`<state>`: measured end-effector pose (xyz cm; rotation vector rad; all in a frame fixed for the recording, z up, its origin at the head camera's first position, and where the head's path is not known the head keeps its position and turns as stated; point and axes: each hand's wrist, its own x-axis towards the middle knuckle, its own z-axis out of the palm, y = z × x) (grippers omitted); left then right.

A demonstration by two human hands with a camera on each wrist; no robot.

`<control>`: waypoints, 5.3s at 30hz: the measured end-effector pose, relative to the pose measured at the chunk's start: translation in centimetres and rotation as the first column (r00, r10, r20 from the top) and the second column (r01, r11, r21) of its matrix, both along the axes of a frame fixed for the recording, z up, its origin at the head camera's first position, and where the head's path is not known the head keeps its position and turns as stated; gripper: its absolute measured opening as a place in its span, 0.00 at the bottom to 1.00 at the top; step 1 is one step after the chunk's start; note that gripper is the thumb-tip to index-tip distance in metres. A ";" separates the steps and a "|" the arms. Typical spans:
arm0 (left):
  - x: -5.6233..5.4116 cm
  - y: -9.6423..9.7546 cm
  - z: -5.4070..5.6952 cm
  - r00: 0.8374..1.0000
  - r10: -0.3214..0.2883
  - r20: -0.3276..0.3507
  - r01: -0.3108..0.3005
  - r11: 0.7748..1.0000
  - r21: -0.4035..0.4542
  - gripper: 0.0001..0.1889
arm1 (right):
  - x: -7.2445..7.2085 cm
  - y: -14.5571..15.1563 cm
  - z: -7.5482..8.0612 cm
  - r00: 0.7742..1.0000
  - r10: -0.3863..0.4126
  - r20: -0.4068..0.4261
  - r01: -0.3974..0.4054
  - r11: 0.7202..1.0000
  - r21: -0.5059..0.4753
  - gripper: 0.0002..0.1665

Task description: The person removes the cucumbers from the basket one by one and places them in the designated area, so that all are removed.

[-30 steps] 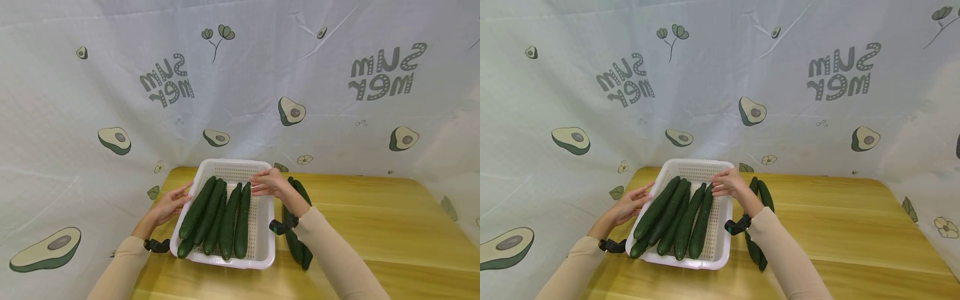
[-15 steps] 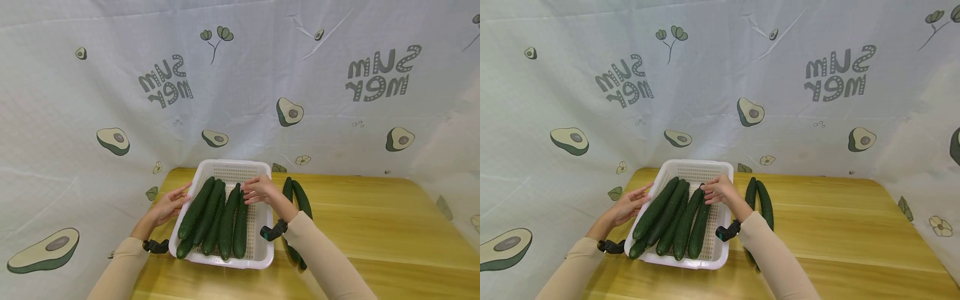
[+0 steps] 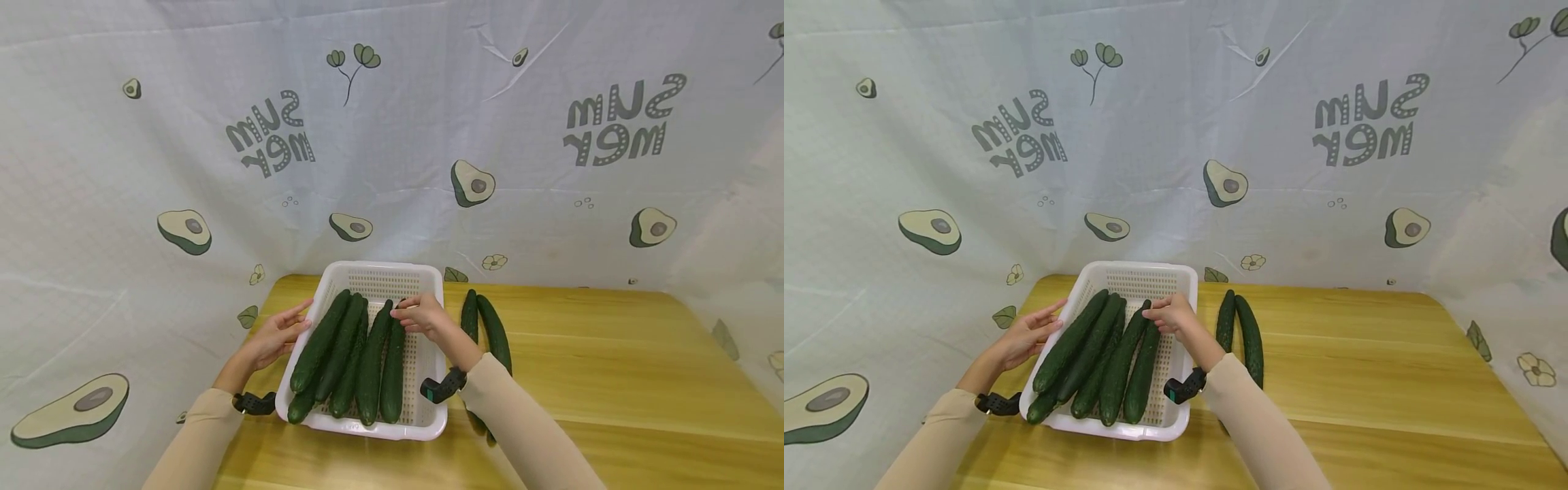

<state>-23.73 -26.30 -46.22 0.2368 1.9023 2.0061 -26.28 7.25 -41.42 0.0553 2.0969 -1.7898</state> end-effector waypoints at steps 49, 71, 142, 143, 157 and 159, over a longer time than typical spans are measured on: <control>-0.1 -0.2 -0.4 1.000 -0.004 0.001 0.004 1.000 -0.013 0.33 | 2.1 -1.8 -2.6 0.983 0.035 0.180 -0.047 0.997 0.061 0.49; 0.0 -0.1 0.1 1.000 -0.012 -0.004 0.012 1.000 -0.005 0.33 | 2.1 -1.4 -2.0 0.972 0.048 0.231 -0.026 0.995 -0.099 0.50; 0.0 -0.1 -0.2 1.000 -0.005 0.007 0.005 1.000 -0.031 0.33 | 1.9 6.4 2.7 0.985 0.160 0.067 -0.117 0.898 -0.423 0.47; 0.0 -0.1 -0.2 1.000 -0.005 0.007 0.005 1.000 -0.031 0.33 | 1.9 6.6 2.7 0.985 0.162 0.064 -0.120 0.897 -0.425 0.47; 0.0 -0.1 -0.4 1.000 -0.005 0.003 0.005 0.999 -0.036 0.33 | 2.0 10.2 2.6 0.989 0.131 0.072 -0.088 0.898 -0.432 0.50; 0.0 -0.1 -0.4 1.000 -0.006 0.002 0.006 0.999 -0.034 0.33 | 2.1 10.7 2.7 0.989 0.119 0.086 -0.069 0.894 -0.443 0.49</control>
